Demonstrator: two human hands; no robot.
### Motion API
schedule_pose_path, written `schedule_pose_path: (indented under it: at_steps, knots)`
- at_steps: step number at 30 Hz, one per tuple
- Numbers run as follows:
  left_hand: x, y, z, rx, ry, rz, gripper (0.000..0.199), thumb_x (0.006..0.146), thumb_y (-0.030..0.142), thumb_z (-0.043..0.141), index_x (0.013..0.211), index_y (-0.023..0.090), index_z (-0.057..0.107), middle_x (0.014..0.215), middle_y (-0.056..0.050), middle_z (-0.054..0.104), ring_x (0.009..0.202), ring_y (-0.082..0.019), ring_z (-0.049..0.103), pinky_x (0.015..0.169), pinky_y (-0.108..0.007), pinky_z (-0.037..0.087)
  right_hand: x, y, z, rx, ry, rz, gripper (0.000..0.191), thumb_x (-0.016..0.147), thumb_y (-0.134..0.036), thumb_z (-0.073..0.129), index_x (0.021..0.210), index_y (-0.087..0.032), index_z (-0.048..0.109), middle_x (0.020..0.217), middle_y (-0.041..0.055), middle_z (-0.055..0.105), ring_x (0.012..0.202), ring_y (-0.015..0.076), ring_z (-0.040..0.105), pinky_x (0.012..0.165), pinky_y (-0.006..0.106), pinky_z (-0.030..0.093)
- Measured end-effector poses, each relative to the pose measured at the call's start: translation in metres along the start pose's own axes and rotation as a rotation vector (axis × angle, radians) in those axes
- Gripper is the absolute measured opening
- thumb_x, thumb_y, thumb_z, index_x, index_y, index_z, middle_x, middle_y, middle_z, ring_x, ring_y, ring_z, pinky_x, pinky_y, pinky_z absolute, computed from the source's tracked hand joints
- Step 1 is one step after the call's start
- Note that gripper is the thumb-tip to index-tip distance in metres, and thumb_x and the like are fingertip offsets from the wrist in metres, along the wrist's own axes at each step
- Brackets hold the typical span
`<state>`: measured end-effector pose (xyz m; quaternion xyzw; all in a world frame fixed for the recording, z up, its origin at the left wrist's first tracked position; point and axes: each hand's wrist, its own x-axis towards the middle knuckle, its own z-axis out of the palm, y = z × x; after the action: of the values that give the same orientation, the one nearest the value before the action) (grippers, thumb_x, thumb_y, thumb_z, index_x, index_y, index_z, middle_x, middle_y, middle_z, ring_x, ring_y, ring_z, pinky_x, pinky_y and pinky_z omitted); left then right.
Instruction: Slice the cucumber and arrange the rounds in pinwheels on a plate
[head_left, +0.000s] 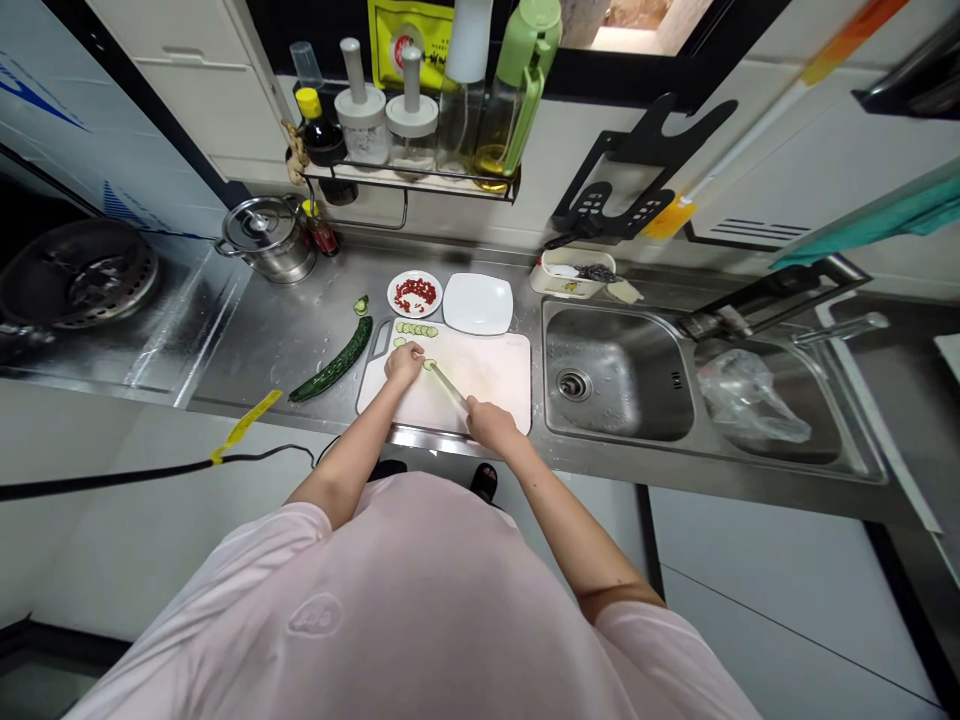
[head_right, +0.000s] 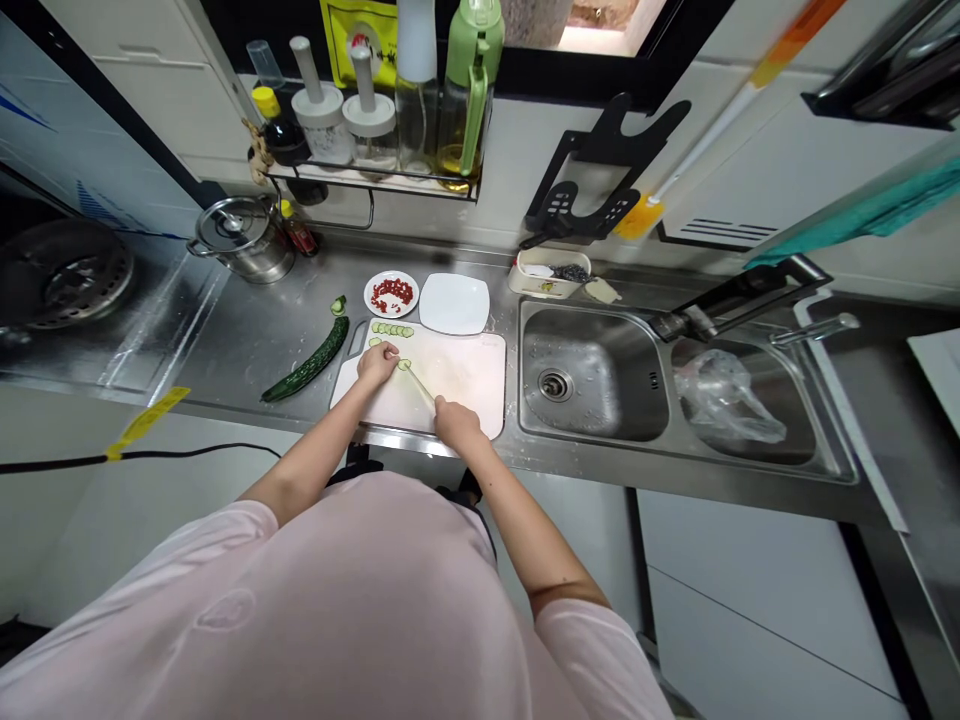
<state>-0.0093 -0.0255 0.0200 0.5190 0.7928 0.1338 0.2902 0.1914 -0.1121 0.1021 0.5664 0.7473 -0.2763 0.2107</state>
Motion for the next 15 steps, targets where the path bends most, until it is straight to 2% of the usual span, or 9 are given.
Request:
schedule_pose_path:
  at_steps: [2,5,9,15]
  knots:
    - [-0.002,-0.001,0.000,0.006,0.004,0.028,0.017,0.079,0.029,0.058,0.095,0.031,0.066,0.093,0.002,0.068,0.090,-0.016,0.061,0.076,-0.026,0.044,-0.004,0.007,0.000,0.006,-0.004,0.000,0.026,0.091,-0.018,0.037,0.114,-0.018,0.049,0.102,0.0138,0.065,0.092,0.0243,0.063,0.067,0.029,0.041]
    - [-0.010,-0.005,0.002,0.038,0.054,0.146,0.021,0.085,0.028,0.051,0.099,0.029,0.066,0.100,-0.001,0.067,0.094,-0.018,0.060,0.081,-0.027,0.044,-0.007,0.019,0.005,0.046,0.031,-0.012,0.023,0.093,-0.024,0.037,0.110,-0.019,0.052,0.101,0.0124,0.066,0.090,0.0236,0.062,0.066,0.028,0.038]
    - [-0.024,-0.011,0.004,0.094,0.094,0.314,0.029,0.089,0.029,0.047,0.110,0.026,0.066,0.108,-0.007,0.062,0.104,-0.022,0.055,0.093,-0.031,0.042,-0.008,0.034,0.020,0.167,0.175,0.065,0.029,0.097,-0.034,0.031,0.112,-0.019,0.052,0.099,0.0105,0.066,0.088,0.0212,0.060,0.065,0.025,0.035]
    - [-0.035,-0.006,0.003,0.175,0.053,0.325,0.028,0.089,0.034,0.050,0.112,0.028,0.065,0.112,-0.009,0.057,0.113,-0.025,0.049,0.097,-0.033,0.040,-0.005,0.052,0.042,0.301,0.293,0.209,0.033,0.098,-0.038,0.030,0.111,-0.018,0.052,0.095,0.0084,0.066,0.087,0.0197,0.060,0.065,0.023,0.033]
